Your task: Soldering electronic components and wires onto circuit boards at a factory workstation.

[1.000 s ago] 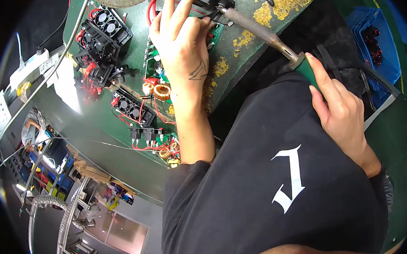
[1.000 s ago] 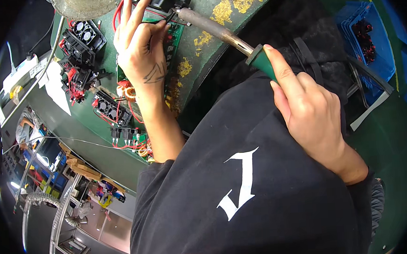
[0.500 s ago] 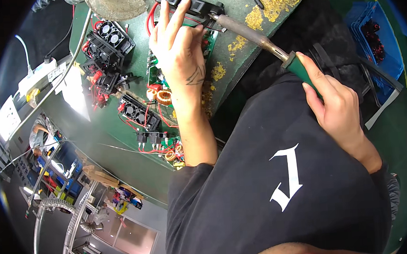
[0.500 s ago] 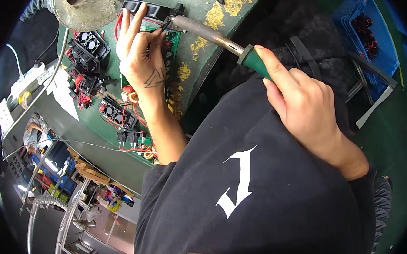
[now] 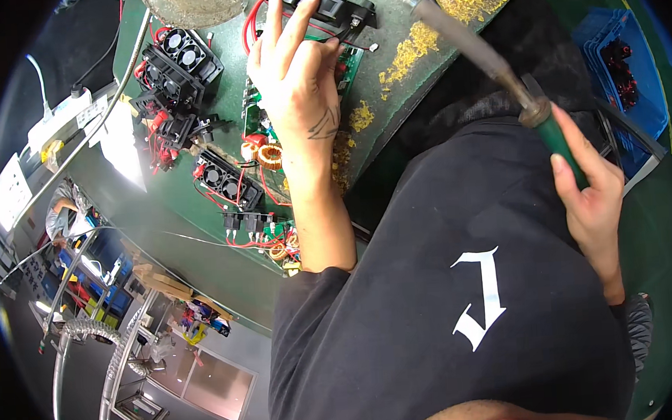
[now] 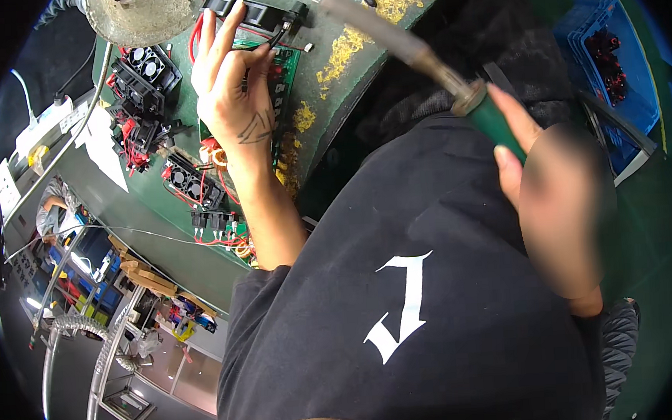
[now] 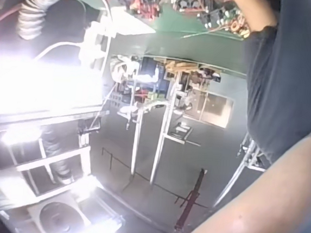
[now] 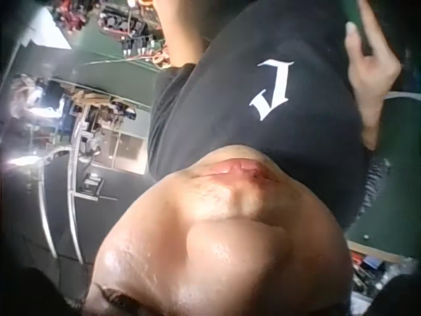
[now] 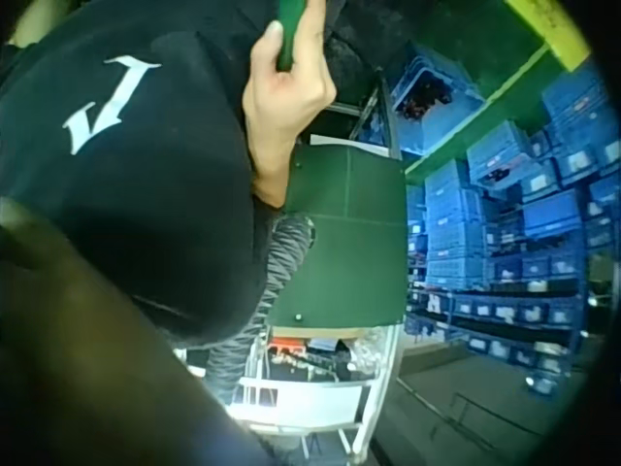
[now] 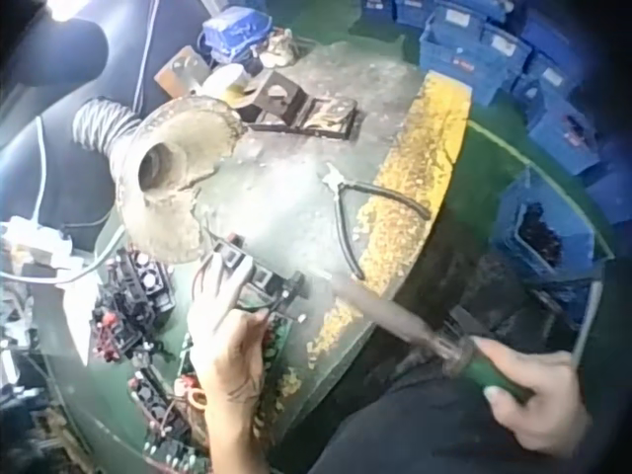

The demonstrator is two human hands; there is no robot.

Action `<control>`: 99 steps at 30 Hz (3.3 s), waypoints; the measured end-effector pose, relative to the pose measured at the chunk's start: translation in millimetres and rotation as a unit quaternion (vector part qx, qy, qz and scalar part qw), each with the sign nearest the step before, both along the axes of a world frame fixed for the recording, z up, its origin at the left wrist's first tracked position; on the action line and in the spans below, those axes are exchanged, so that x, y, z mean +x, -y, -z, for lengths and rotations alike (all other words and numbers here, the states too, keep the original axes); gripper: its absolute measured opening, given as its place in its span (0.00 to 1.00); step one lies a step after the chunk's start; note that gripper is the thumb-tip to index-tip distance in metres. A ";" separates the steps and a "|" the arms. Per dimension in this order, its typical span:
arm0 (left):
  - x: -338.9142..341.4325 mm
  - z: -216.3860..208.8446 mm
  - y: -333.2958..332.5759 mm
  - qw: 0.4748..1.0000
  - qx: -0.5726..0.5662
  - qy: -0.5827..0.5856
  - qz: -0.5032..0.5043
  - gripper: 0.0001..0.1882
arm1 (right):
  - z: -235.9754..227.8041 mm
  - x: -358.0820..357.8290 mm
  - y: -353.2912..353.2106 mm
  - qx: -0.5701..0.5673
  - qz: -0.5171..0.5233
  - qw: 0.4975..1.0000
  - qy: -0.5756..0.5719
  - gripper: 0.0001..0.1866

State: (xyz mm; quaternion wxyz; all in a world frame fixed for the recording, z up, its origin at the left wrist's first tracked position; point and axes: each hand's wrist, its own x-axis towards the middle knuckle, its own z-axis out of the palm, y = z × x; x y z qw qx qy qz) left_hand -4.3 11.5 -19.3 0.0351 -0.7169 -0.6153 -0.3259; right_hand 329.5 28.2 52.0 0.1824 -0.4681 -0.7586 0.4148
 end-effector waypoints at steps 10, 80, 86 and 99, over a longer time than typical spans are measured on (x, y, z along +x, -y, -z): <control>-0.8 3.6 4.1 0.999 -0.025 0.002 -0.038 0.10 | 13.6 3.2 -15.0 -0.063 0.068 0.996 -0.015 0.24; 14.2 -91.7 278.8 0.787 -0.204 -0.136 -0.566 0.16 | 12.3 59.1 -220.3 -0.323 -0.261 0.815 -0.404 0.25; 45.9 -66.4 276.0 0.806 -0.321 -0.234 -0.440 0.09 | -20.6 61.9 -221.6 -0.017 -0.281 0.876 -0.391 0.15; 58.7 -114.1 150.5 0.910 -0.116 0.109 -0.383 0.17 | -2.9 94.8 -211.3 0.122 0.056 0.972 -0.195 0.35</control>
